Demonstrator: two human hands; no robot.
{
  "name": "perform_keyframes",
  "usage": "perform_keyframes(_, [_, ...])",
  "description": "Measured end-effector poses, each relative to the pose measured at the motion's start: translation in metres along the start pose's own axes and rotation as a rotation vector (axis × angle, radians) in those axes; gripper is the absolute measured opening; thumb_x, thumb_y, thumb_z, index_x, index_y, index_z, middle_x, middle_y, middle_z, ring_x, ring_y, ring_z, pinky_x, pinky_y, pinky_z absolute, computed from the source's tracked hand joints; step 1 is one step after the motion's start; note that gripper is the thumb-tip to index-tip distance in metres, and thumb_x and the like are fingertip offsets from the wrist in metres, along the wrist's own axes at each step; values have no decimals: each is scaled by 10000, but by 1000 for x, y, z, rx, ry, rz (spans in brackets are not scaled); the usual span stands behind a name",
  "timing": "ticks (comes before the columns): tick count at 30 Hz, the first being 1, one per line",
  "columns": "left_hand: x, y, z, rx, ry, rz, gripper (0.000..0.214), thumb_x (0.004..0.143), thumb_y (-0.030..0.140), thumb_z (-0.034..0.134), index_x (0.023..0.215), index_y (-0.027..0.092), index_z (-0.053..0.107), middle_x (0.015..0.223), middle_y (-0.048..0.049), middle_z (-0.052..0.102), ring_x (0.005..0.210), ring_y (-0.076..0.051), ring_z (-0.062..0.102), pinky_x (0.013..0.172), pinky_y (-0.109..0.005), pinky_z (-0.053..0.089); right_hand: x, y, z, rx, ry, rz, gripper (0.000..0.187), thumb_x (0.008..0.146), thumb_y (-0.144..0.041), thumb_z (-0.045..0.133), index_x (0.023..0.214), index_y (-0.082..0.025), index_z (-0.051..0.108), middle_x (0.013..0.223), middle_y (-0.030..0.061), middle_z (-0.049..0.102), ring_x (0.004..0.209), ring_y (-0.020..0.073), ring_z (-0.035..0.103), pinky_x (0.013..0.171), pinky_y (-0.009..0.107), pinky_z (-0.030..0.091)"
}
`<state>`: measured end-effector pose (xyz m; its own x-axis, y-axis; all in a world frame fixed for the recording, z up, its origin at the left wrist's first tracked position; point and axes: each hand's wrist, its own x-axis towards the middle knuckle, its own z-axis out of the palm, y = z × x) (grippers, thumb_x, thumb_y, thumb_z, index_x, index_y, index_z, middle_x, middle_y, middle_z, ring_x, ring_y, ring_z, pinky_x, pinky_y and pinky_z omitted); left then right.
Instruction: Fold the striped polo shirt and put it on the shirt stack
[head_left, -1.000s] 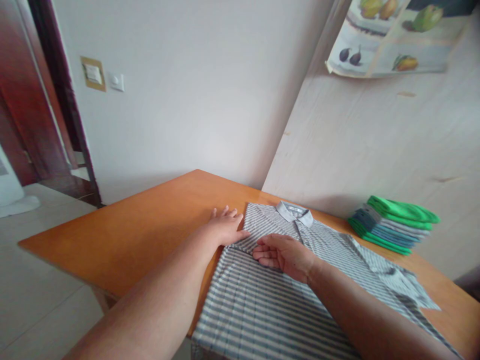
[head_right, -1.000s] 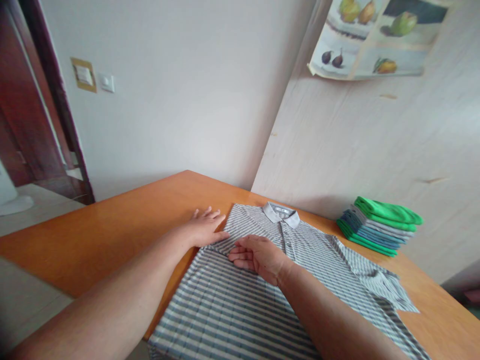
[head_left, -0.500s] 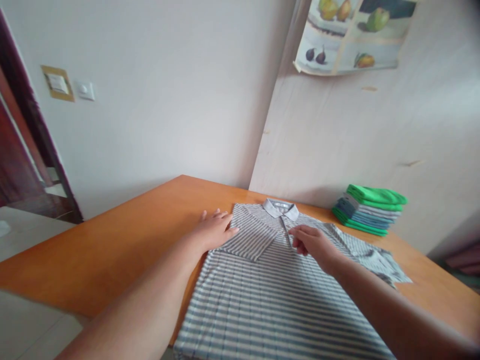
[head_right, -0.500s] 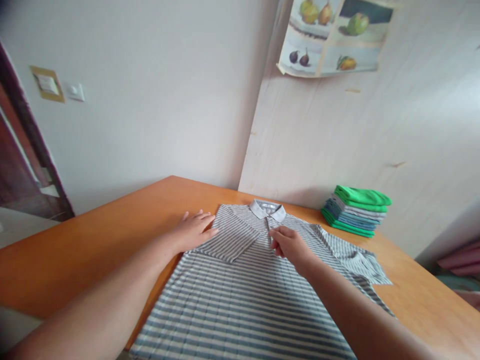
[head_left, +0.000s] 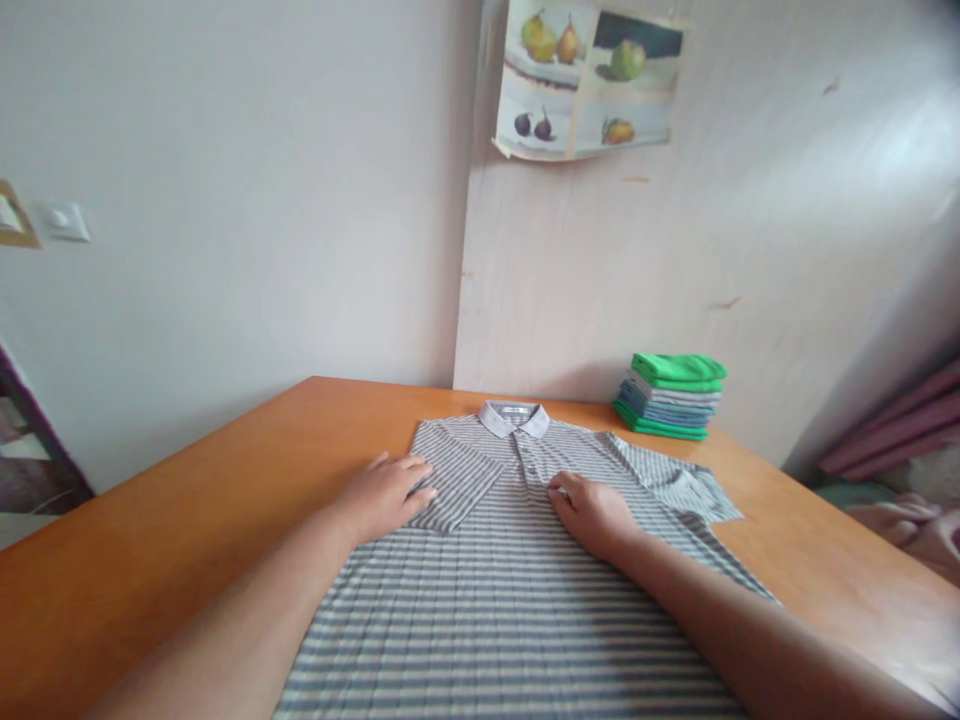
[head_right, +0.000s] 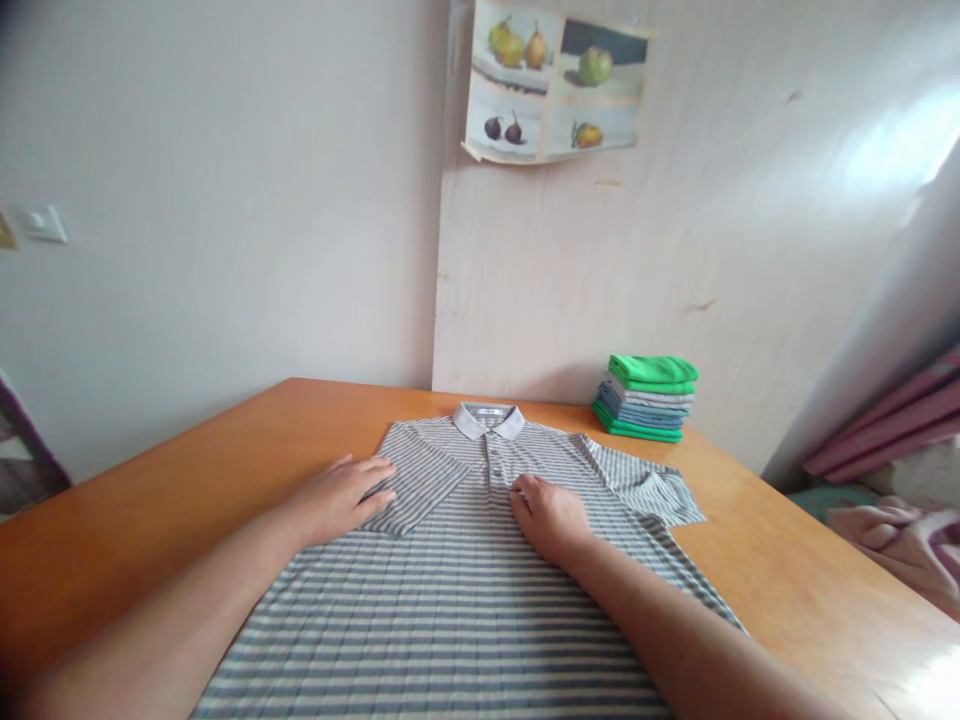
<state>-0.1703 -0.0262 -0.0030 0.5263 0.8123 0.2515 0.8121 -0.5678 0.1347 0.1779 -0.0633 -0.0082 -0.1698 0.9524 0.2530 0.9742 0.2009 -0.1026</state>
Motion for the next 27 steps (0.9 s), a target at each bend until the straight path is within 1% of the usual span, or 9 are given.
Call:
perform_keyframes(4, [-1,1,0,56,-25,-22,442,977,473,380,1329,271,556,1432,-67,545,1360,-249,436,1142,-493,251,1,1,1,5,17,-3,283,986,-375,382,1019,-259,638,982,20,735,874,186,662,692,279,356])
perform_keyframes(7, [0,2,-2,92,-39,-24,441,972,458,396,1329,254,554,1439,-69,537,1365,-250,430,1147,-498,249,1,1,2,19,17,9,282,982,-374,382,1010,-263,640,982,11,736,870,187,663,673,282,350])
perform_keyframes(10, [6,4,-7,82,-37,-13,391,961,451,424,1248,257,605,1352,-61,604,1303,-251,493,1121,-472,304,2,1,2,28,17,16,287,981,-375,379,1010,-266,643,991,10,737,872,190,665,666,283,348])
perform_keyframes(12, [14,8,-9,37,-23,-10,354,971,434,404,1154,254,647,1242,-57,661,1204,-237,567,1074,-426,374,3,0,1,32,17,17,294,982,-376,375,1018,-266,646,997,16,738,876,192,666,667,284,349])
perform_keyframes(15, [29,18,-2,-65,20,-10,380,991,397,347,1110,226,665,1163,-69,685,1114,-216,613,1008,-361,445,3,-1,0,42,6,19,294,982,-374,379,1025,-263,648,999,22,738,879,190,666,673,281,353])
perform_keyframes(17, [38,26,8,-111,67,-15,408,995,377,327,1152,197,657,1205,-85,673,1150,-210,599,1031,-340,437,2,-1,-1,50,-1,20,294,982,-371,380,1031,-261,648,1010,26,736,883,190,665,679,279,357])
perform_keyframes(19, [45,32,20,-126,85,-45,432,994,363,314,1214,180,638,1274,-92,650,1213,-206,571,1077,-336,404,2,-1,-2,58,-6,22,298,983,-376,378,1039,-262,647,1024,29,735,888,192,663,680,279,359])
perform_keyframes(23, [47,35,37,-60,13,-105,477,988,378,320,1323,162,582,1435,-112,540,1368,-237,443,1155,-384,306,2,-1,-4,64,-43,43,303,983,-400,382,1043,-267,647,1031,34,736,882,198,665,669,283,358])
perform_keyframes(27, [43,35,40,7,-37,-118,545,997,446,298,1410,154,500,1516,-122,441,1424,-254,359,1179,-403,247,2,-1,-4,59,-41,46,312,984,-407,373,1041,-269,647,1016,40,739,889,206,668,674,289,358])
